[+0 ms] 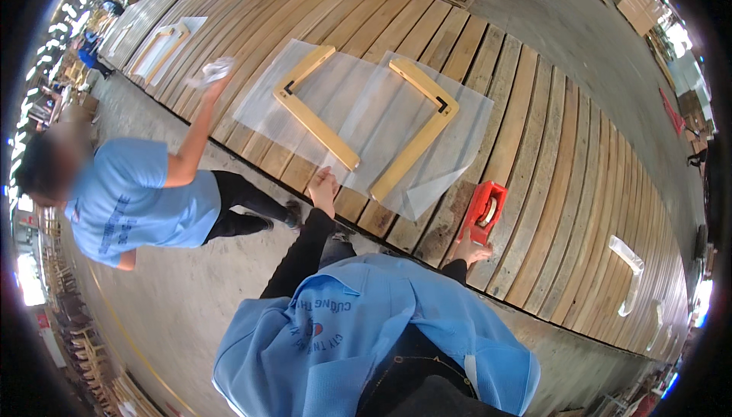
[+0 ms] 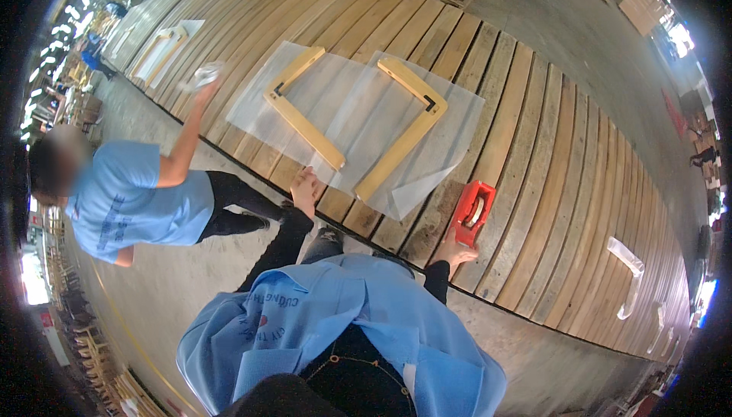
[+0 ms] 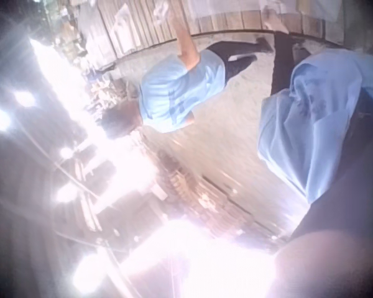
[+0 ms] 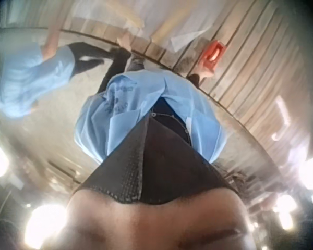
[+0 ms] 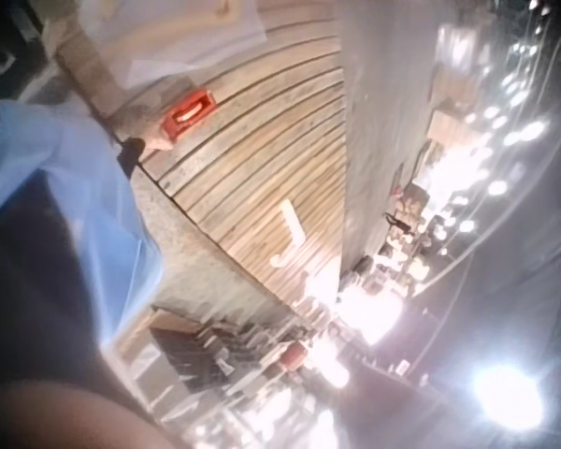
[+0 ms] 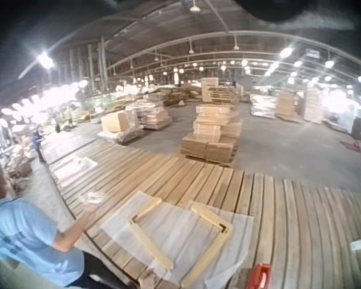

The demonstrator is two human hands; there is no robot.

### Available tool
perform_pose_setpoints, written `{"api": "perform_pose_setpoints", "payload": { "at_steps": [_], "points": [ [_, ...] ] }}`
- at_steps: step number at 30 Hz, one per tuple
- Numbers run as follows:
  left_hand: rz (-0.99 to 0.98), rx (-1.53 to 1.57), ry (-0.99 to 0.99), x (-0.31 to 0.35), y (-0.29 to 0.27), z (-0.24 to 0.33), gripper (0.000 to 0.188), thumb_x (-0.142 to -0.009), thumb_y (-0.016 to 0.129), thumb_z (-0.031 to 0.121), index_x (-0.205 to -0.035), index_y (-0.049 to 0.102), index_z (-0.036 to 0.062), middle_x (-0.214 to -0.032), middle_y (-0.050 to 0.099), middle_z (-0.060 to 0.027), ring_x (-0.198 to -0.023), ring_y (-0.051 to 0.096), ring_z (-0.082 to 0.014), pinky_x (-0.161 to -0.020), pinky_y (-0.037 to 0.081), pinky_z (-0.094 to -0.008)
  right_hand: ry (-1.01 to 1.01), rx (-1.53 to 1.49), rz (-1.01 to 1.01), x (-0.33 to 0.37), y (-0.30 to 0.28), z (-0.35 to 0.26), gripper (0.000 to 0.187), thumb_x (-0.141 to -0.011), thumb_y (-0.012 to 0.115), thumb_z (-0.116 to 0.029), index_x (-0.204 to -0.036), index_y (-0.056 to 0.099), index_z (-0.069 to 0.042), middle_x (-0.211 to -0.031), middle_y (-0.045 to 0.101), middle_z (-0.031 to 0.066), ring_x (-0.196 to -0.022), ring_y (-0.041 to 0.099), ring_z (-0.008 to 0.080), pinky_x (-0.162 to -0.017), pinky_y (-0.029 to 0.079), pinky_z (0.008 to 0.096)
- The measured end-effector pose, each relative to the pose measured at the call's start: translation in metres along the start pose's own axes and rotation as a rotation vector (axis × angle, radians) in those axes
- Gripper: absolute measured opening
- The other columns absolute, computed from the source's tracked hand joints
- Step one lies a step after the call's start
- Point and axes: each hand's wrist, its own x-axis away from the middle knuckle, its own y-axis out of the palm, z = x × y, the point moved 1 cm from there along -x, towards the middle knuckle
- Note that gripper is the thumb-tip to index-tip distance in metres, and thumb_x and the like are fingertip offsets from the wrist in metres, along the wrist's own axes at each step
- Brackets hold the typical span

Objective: The person wraps L-shaped wooden parts in bubble wrap and secures them with tape. They repeatedly place each part on a sheet of bubble wrap, fold the wrap around it, and apply tape to seal the package.

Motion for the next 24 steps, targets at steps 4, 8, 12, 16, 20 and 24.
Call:
{"api": "perform_pose_setpoints", "payload": {
  "at_steps": [4, 8, 12, 16, 20, 24],
  "points": [
    [0.325, 0.085, 0.09, -0.148, -0.094, 0.019, 0.031, -0.091, 0.054, -0.001, -0.12, 0.061, 0.0053, -0.091, 0.059, -0.0021, -0.074, 0.055, -0.0115, -0.061, 0.044, -0.0283, -0.303, 0.138, 0.079, 0.081, 0.016, -0.078, 0.073, -0.079, 0.083, -0.033, -0.132, 0.046, 0.0, -0.126, 0.048, 0.025, -0.123, 0.044, 0.0441, -0.104, 0.038, 0.0551],
    [0.462, -0.003, 0.203, -0.223, -0.097, 0.026, 0.028, -0.091, 0.055, 0.0, -0.117, 0.065, 0.0046, -0.086, 0.055, 0.0004, -0.065, 0.049, -0.0101, -0.056, 0.039, -0.0273, -0.893, -0.003, -0.568, 0.194, 0.092, -0.177, 0.055, -0.082, 0.079, -0.031, -0.123, 0.056, -0.002, -0.136, 0.051, 0.0193, -0.122, 0.051, 0.0417, -0.104, 0.038, 0.0549],
    [0.419, -0.345, 0.206, -0.265, -0.112, 0.051, 0.029, -0.091, 0.055, 0.0, -0.118, 0.066, 0.0032, -0.092, 0.058, -0.0014, -0.067, 0.05, -0.0097, -0.056, 0.04, -0.028, -0.999, 0.169, -0.938, 0.314, 0.209, -0.259, 0.065, -0.081, 0.079, -0.033, -0.131, 0.051, -0.004, -0.127, 0.055, 0.0191, -0.121, 0.052, 0.0404, -0.104, 0.04, 0.0519],
    [0.36, -0.553, 0.28, -0.302, -0.119, 0.092, 0.025, -0.085, 0.062, 0.004, -0.109, 0.07, 0.0053, -0.112, 0.06, -0.0107, -0.094, 0.057, -0.0195, -0.083, 0.048, -0.0353, -1.078, 0.446, -1.138, 0.323, 0.304, -0.284, 0.068, -0.082, 0.079, -0.034, -0.135, 0.05, -0.004, -0.126, 0.056, 0.0187, -0.118, 0.055, 0.0406, -0.099, 0.047, 0.0489],
    [0.421, -0.37, 0.149, -0.347, -0.13, 0.137, 0.037, -0.093, 0.06, 0.017, -0.129, 0.059, 0.0091, -0.122, 0.056, -0.01, -0.1, 0.055, -0.0196, -0.087, 0.048, -0.0389, -1.082, 0.334, -1.114, 0.307, 0.294, -0.316, 0.062, -0.082, 0.079, -0.031, -0.133, 0.055, -0.005, -0.122, 0.06, 0.0158, -0.113, 0.059, 0.0376, -0.092, 0.054, 0.0442],
    [-0.236, 0.449, -0.322, -0.352, -0.034, 0.176, 0.073, -0.096, 0.066, 0.054, -0.149, 0.042, 0.0102, -0.128, 0.055, -0.0073, -0.111, 0.056, -0.0245, -0.1, 0.047, -0.0464, -1.005, 0.197, -1.209, 0.261, 0.238, -0.418, 0.054, -0.087, 0.076, -0.03, -0.131, 0.06, -0.003, -0.116, 0.064, 0.016, -0.103, 0.066, 0.0348, -0.087, 0.056, 0.0422]
  ]
}}
